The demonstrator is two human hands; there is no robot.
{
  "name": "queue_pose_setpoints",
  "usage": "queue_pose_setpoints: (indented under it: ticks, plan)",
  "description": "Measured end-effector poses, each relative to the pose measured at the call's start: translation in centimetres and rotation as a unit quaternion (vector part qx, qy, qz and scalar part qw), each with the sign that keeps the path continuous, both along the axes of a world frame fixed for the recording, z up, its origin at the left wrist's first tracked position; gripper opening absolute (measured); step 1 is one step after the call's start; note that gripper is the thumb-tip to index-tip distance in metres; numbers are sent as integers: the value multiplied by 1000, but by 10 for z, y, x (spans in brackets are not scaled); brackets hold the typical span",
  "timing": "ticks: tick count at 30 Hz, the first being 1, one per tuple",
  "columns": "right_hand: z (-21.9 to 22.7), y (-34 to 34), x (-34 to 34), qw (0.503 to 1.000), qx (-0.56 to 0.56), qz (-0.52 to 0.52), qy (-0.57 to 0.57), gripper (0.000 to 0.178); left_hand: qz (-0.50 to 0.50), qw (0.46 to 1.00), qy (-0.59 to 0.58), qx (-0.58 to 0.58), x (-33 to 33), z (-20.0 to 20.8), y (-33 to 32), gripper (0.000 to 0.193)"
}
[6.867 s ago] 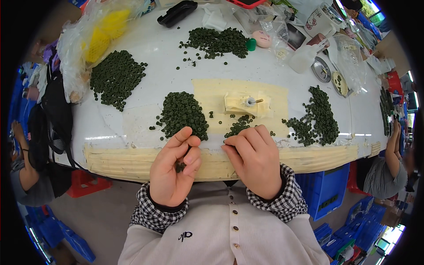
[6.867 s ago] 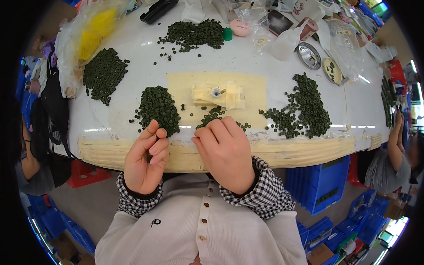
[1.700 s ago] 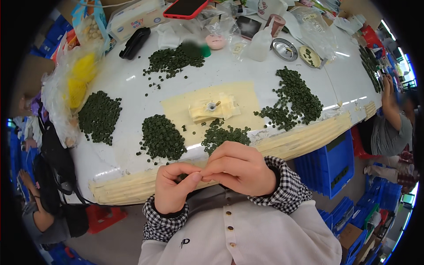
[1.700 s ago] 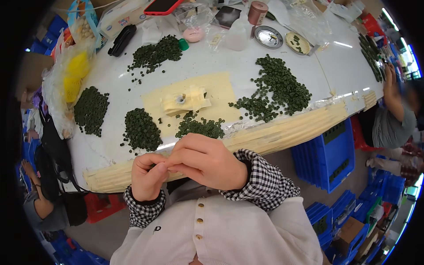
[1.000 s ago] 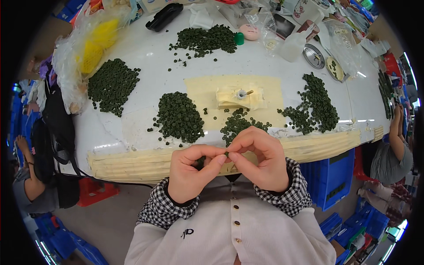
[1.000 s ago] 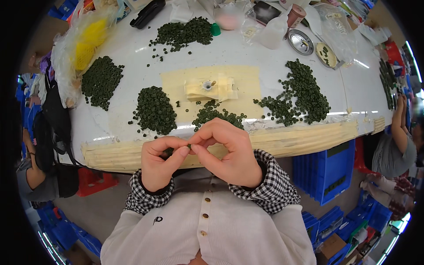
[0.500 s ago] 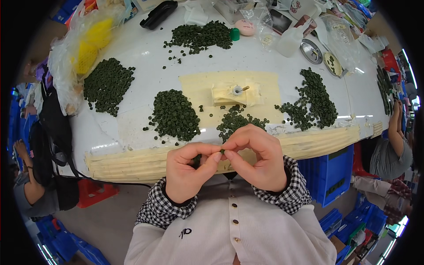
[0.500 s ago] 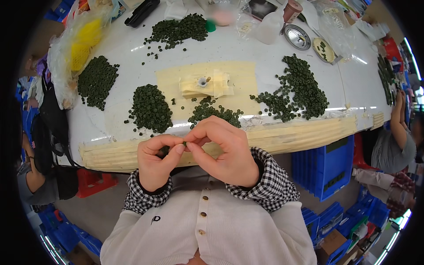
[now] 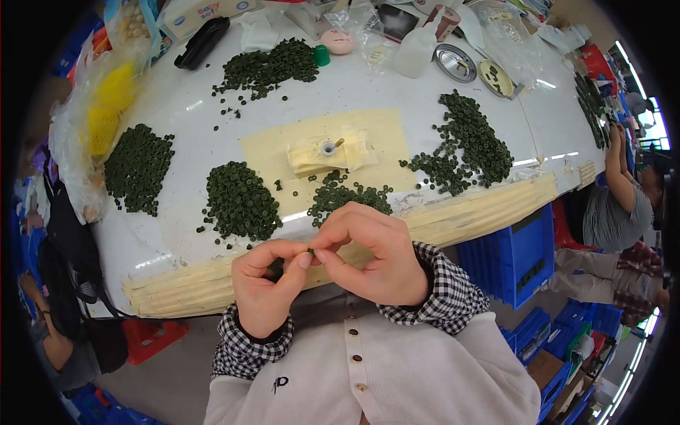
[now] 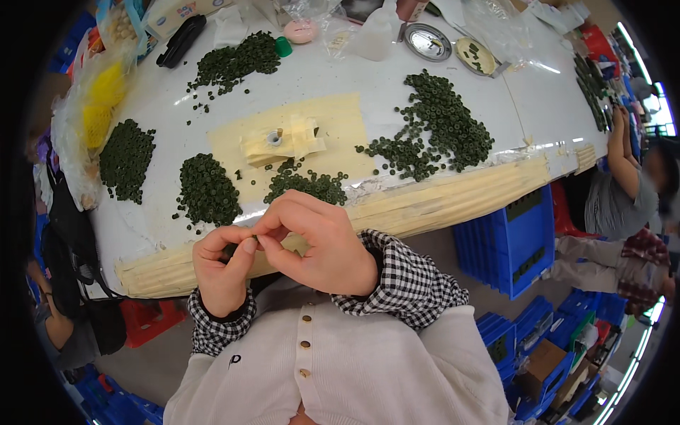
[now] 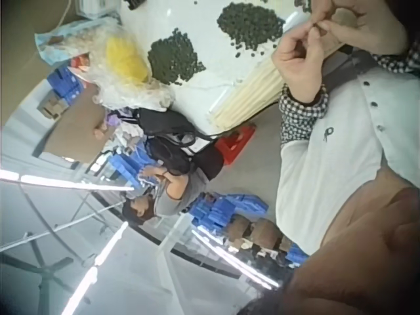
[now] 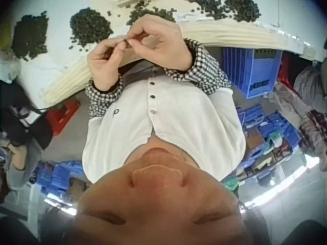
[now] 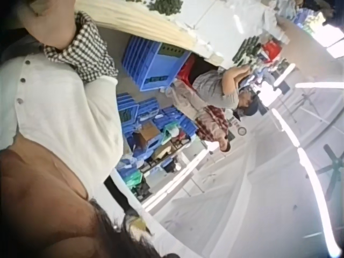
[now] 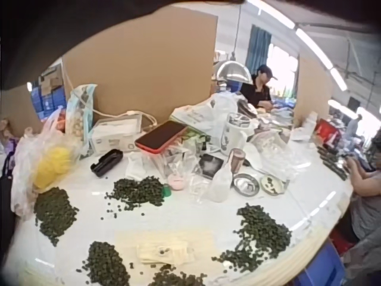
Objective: Assembling small green plastic components for toys at a factory workbench.
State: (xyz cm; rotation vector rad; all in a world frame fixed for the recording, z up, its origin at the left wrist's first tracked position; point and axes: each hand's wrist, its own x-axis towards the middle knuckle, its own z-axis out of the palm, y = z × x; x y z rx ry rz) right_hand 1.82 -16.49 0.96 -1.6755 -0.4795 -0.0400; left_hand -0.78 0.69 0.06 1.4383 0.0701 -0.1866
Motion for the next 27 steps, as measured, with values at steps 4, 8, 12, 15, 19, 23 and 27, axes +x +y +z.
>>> queue_pose_setpoints:
  ticks: [4, 8, 12, 15, 19, 23, 27]
  plan:
    - [0, 0, 0, 1000, 16, -4, 7, 11, -18, 999, 22, -30, 0, 4, 4, 9]
    - [0, -1, 0, 1000, 15, 11, -5, 13, -28, 999, 8, -46, -2, 0, 9, 9]
    - [5, -2, 0, 999, -10, 8, -48, 14, 12, 984, 73, -165, -2, -3, 19, 8]
    - [10, -16, 1, 998, -42, -27, -43, 16, 55, 961, 117, -244, 2, -1, 25, 13]
    - [9, -44, 6, 985, -125, -118, -31, 11, 84, 925, 151, -338, 11, 0, 29, 28]
    - [2, -62, 9, 951, -255, -155, -81, 10, 58, 865, 147, -477, 16, -5, 37, 26]
    - [3, -72, 9, 934, -307, -160, -87, 10, 123, 832, 173, -512, 16, 7, 32, 20]
